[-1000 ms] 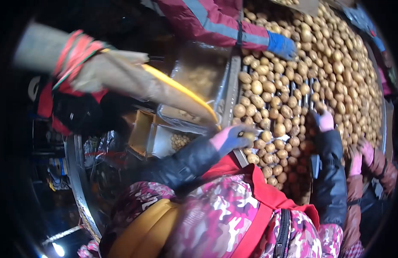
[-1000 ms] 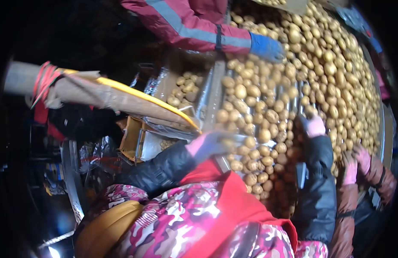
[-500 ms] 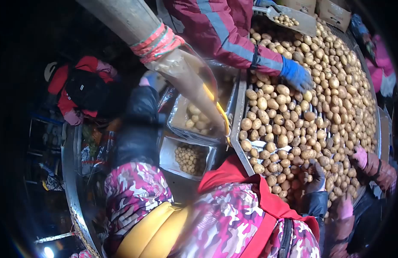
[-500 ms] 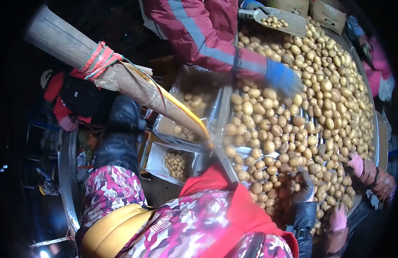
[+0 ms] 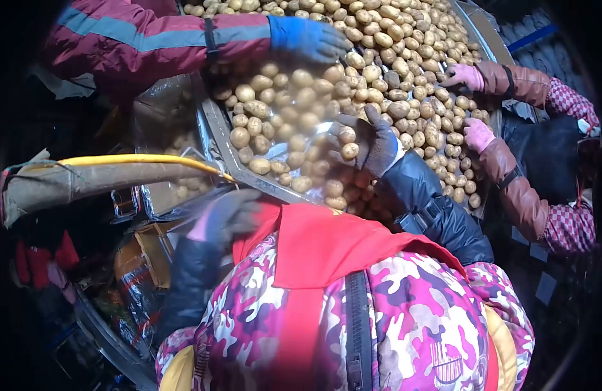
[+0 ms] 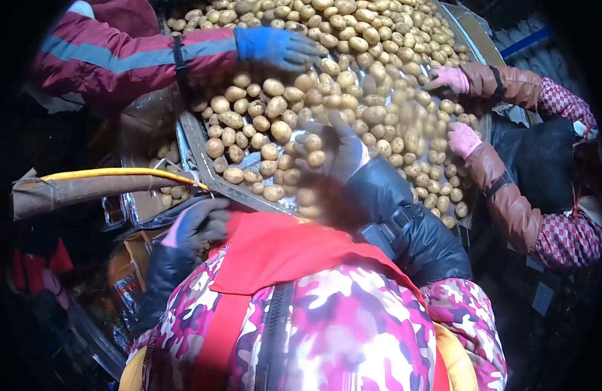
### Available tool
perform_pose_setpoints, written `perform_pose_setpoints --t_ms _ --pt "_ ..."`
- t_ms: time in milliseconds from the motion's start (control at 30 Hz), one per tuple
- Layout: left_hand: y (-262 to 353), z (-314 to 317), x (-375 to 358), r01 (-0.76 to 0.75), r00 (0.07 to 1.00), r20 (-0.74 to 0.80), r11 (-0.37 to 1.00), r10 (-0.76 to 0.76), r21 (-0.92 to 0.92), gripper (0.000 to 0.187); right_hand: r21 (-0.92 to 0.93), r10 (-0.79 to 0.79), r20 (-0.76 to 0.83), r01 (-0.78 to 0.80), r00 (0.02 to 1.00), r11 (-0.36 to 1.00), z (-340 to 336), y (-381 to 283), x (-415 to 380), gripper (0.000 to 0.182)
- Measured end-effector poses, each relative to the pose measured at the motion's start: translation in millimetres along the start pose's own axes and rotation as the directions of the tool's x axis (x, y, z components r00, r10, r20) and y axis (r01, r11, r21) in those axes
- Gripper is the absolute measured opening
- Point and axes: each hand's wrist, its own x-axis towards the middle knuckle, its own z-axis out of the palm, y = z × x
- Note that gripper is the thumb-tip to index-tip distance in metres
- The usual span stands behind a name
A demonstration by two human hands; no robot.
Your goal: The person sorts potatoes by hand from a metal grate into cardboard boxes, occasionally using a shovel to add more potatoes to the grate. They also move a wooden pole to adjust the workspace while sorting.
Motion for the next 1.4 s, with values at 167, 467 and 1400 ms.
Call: perform_pose_setpoints --t_ms 167,467,1400 --pt "-13.2 60.1 92.9 -0.054 0.985 0.119 0.871 0.128 -0.488 0.062 -0.321 0.022 -0.158 -0.072 0.987 0.944 87.9 36.1 -17.4 0.057" --pt "-47.2 33.4 82.7 0.036 0.999 0.052 0.556 0.013 -0.830 0.049 -0.924 -0.345 0.040 0.166 0.938 0.344 33.5 28.0 -10.7 0.025" --pt "59.3 34.8 228.4 -0.135 0.683 0.146 -0.072 0.716 0.988 0.069 -0.487 -0.611 0.202 -0.463 0.766 -0.741 -77.0 -91.1 -57.9 0.062"
